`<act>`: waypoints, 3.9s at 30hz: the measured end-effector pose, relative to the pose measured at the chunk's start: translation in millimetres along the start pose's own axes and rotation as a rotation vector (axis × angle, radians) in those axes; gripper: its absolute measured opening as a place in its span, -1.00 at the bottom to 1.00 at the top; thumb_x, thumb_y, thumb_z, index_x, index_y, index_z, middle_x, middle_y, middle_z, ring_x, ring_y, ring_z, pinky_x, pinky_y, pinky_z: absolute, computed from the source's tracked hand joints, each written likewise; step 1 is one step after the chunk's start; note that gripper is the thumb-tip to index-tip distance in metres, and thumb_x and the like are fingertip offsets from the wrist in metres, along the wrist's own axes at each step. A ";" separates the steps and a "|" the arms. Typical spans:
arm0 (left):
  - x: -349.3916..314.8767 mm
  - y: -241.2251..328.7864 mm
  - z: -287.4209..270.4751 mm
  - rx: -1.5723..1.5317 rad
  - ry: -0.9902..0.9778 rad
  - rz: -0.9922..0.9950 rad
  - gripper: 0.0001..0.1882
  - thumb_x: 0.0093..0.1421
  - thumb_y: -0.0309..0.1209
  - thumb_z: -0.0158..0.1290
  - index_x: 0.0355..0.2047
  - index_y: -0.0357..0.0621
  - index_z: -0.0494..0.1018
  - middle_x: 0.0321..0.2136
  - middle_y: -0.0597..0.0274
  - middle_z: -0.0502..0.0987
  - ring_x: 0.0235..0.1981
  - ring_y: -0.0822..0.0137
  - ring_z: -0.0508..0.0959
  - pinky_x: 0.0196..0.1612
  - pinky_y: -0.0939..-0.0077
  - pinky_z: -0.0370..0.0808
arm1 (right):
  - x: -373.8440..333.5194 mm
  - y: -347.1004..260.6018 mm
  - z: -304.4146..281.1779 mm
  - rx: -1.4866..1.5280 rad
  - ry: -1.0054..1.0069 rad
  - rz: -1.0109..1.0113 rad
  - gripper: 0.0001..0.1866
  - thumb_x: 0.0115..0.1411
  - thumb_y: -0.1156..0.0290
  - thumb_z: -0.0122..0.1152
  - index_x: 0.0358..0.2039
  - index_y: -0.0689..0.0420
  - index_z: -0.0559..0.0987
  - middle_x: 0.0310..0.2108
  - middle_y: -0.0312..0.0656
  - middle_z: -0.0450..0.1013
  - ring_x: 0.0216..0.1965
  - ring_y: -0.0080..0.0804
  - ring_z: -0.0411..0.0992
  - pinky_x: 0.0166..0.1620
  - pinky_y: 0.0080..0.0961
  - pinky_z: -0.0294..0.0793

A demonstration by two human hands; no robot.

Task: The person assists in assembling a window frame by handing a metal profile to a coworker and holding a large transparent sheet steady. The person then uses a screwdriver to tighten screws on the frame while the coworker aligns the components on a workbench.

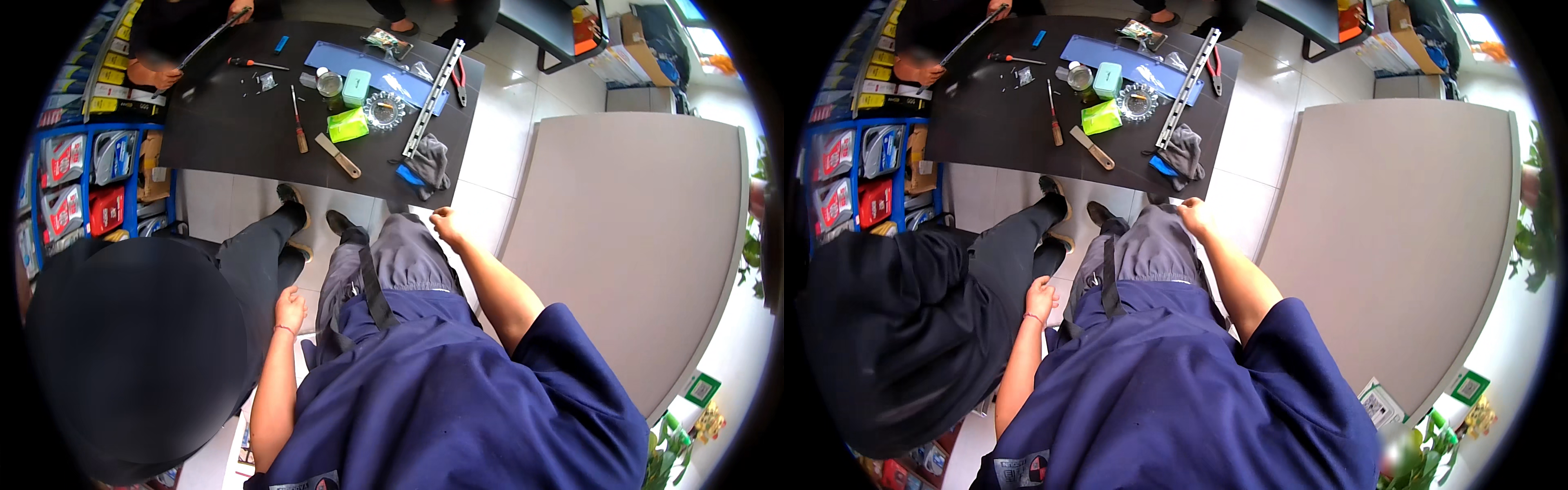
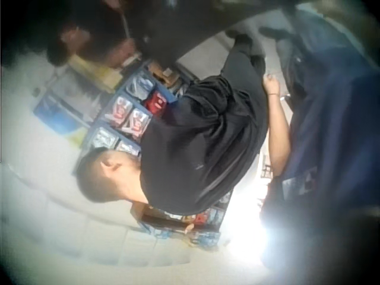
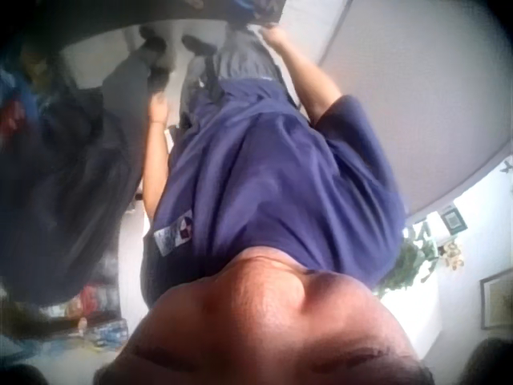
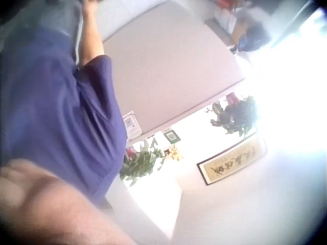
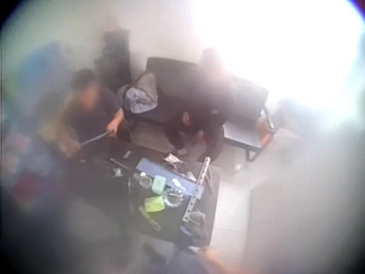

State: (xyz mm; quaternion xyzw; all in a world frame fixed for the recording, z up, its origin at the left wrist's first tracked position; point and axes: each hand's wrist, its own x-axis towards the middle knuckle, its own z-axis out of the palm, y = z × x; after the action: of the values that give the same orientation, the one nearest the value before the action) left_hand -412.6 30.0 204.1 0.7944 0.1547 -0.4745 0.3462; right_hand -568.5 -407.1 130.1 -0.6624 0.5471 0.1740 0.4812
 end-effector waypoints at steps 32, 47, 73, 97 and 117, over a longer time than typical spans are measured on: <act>-18.2 120.0 79.9 0.107 -0.168 -0.046 -0.54 0.22 -0.60 -0.07 0.16 -0.30 0.30 -0.14 0.05 0.49 -0.22 0.32 0.55 -0.16 0.50 0.53 | 225.4 -124.8 22.7 0.236 0.460 0.224 -0.55 0.00 0.25 0.24 -0.14 0.22 0.43 -0.25 0.07 0.55 -0.21 0.03 0.55 -0.08 -0.14 0.51; -47.7 453.8 138.6 -0.347 -0.350 0.631 -0.50 0.40 -0.05 -0.10 0.05 -0.28 0.35 -0.23 0.05 0.54 -0.19 0.25 0.59 -0.12 0.40 0.55 | -113.5 -220.7 -99.0 0.773 -0.332 -0.332 -0.76 0.32 0.49 0.09 -0.02 0.20 0.42 -0.20 -0.24 0.57 -0.29 -0.60 0.53 -0.26 -0.59 0.52; -129.8 500.1 122.9 -0.573 -0.491 0.388 -0.55 0.37 0.06 -0.12 -0.46 -0.04 0.31 -0.65 0.24 0.38 -0.66 0.31 0.44 -0.54 0.29 0.45 | -185.3 -229.7 -121.4 0.729 -0.433 -0.775 -0.64 0.32 0.48 0.09 0.11 0.22 0.37 -0.08 -0.18 0.55 -0.19 -0.47 0.61 -0.25 -0.58 0.55; -102.0 535.3 128.9 -0.703 -0.173 0.765 -0.59 0.43 -0.13 -0.24 -0.39 -0.24 0.30 -0.56 0.13 0.40 -0.61 0.27 0.47 -0.58 0.32 0.46 | -179.0 -224.9 -129.4 1.214 -0.892 -0.486 -0.55 0.40 0.35 -0.02 0.24 0.18 0.22 0.04 0.02 0.42 -0.18 -0.36 0.56 -0.27 -0.51 0.60; -37.0 525.3 124.6 -0.795 -0.460 0.606 -0.71 0.41 -0.24 -0.18 -0.16 -0.21 0.40 -0.27 0.00 0.57 -0.28 0.14 0.61 -0.17 0.19 0.59 | -126.3 -158.6 -82.4 0.754 -0.825 -0.310 -0.66 0.39 0.38 0.03 0.12 0.22 0.37 -0.06 -0.16 0.52 -0.12 -0.45 0.51 -0.09 -0.47 0.52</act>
State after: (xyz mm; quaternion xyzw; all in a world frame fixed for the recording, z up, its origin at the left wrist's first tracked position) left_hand -210.1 -428.0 409.1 0.4872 0.0066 -0.4200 0.7656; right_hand -494.4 -414.8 335.9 -0.3949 0.2351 0.1384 0.8773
